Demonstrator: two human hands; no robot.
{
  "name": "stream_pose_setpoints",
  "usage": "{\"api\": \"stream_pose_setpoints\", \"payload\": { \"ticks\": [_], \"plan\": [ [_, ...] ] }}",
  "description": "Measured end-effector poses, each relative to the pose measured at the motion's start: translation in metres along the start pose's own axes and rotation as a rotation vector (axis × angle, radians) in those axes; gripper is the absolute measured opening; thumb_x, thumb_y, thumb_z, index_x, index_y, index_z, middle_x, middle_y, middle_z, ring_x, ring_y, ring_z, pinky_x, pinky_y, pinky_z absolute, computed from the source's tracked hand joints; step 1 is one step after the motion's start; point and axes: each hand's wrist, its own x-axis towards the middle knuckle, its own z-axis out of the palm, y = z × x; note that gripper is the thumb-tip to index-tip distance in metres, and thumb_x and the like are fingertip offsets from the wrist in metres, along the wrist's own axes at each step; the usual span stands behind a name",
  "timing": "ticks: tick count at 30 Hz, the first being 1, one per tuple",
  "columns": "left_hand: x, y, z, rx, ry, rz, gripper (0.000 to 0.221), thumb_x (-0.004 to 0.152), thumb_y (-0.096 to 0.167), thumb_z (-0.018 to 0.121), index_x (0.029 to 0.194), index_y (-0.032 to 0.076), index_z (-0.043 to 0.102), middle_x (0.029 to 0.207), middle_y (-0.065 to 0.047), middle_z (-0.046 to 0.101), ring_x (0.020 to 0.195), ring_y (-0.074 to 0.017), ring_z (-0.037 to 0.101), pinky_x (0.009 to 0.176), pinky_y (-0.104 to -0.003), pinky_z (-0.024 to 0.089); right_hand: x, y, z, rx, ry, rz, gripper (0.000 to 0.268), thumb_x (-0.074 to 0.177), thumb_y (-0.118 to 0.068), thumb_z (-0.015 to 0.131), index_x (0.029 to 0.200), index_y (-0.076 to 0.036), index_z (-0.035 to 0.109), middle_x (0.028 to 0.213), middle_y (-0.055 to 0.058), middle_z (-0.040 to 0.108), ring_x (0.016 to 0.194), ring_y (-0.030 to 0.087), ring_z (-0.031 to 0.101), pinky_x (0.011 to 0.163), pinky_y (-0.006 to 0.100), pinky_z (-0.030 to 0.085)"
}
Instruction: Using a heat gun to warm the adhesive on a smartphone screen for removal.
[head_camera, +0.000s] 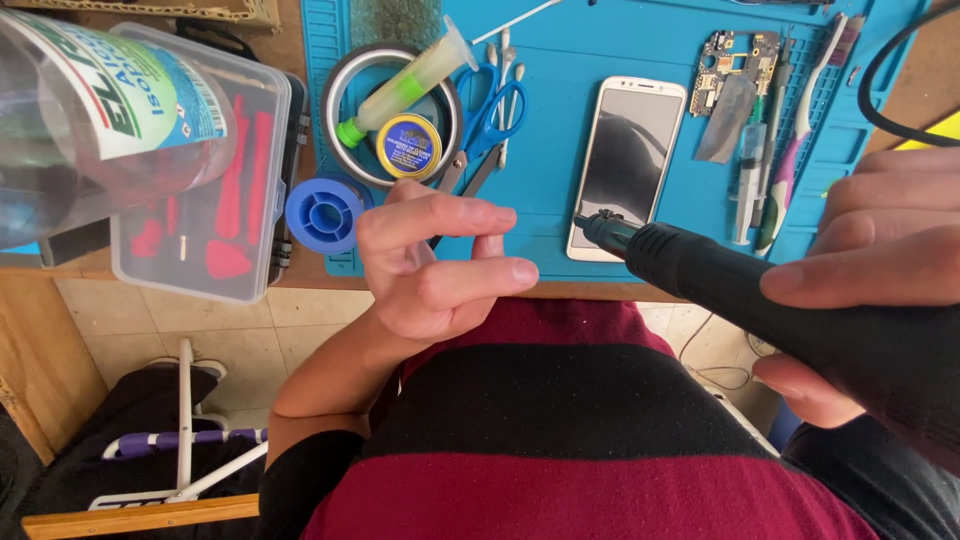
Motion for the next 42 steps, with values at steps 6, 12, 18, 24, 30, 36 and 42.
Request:
{"api": "stream_pose_setpoints", "payload": {
  "ticks": [6,12,18,24,30,36,42],
  "plan": [
    [-0.002,0.002,0.0,0.011,0.009,-0.028,0.042,0.114,-0.009,0.073,0.117,0.031,0.083,0.132,-0.009,0.066,0.087,-0.0172,0.07,0.078,-0.04,0.046,-0.001,0.007,-0.001,-0.016,-0.023,0.017,0.084,0.062,-0.08,0.102,0.116,-0.022,0.078,0.067,-0.009,0.07,0.056,0.02,0.062,0.058,0.041,0.046],
    [-0.002,0.003,0.0,0.012,-0.01,-0.039,0.038,0.121,-0.002,0.063,0.119,0.03,0.083,0.133,-0.008,0.065,0.09,-0.018,0.07,0.078,-0.041,0.048,0.002,0.01,-0.001,-0.01,-0.009,0.01,0.077,0.064,-0.079,0.098,0.111,-0.021,0.079,0.066,-0.008,0.069,0.055,0.021,0.06,0.058,0.041,0.046],
    [0.001,0.003,-0.002,-0.02,-0.014,-0.016,0.031,0.117,-0.002,0.069,0.119,0.026,0.081,0.131,-0.008,0.065,0.093,-0.0163,0.074,0.079,-0.039,0.05,0.003,0.007,-0.002,-0.009,-0.002,0.031,0.076,0.065,-0.076,0.097,0.113,-0.02,0.078,0.068,-0.008,0.069,0.056,0.021,0.059,0.06,0.042,0.043],
    [0.002,0.005,-0.002,-0.016,-0.029,-0.019,0.027,0.117,0.001,0.071,0.119,0.026,0.081,0.129,-0.008,0.069,0.085,-0.0187,0.069,0.081,-0.04,0.05,0.004,0.007,-0.002,0.001,0.001,0.04,0.076,0.065,-0.075,0.097,0.113,-0.019,0.078,0.07,-0.008,0.07,0.056,0.021,0.059,0.062,0.042,0.043],
    [0.01,0.006,-0.005,-0.005,-0.067,0.014,0.013,0.118,0.014,0.071,0.118,0.023,0.081,0.123,-0.006,0.073,0.076,-0.0185,0.068,0.079,-0.04,0.05,0.0,0.011,0.0,-0.019,-0.005,0.044,0.082,0.061,-0.078,0.099,0.114,-0.02,0.079,0.07,-0.007,0.07,0.058,0.021,0.062,0.063,0.043,0.044],
    [0.015,0.007,-0.002,-0.004,-0.042,0.038,0.015,0.118,0.013,0.068,0.115,0.021,0.081,0.117,-0.005,0.076,0.077,-0.0183,0.074,0.077,-0.039,0.05,0.002,0.002,-0.001,-0.011,0.029,0.114,0.072,0.065,-0.07,0.096,0.113,-0.018,0.079,0.069,-0.006,0.066,0.059,0.022,0.056,0.064,0.043,0.04],
    [0.018,0.007,-0.002,-0.002,-0.051,0.042,0.018,0.119,0.014,0.065,0.113,0.021,0.08,0.115,-0.004,0.076,0.076,-0.0178,0.075,0.076,-0.039,0.048,0.004,0.002,-0.002,-0.02,0.035,0.112,0.072,0.066,-0.069,0.097,0.113,-0.018,0.078,0.068,-0.005,0.064,0.058,0.023,0.054,0.064,0.043,0.04]
  ]
}}
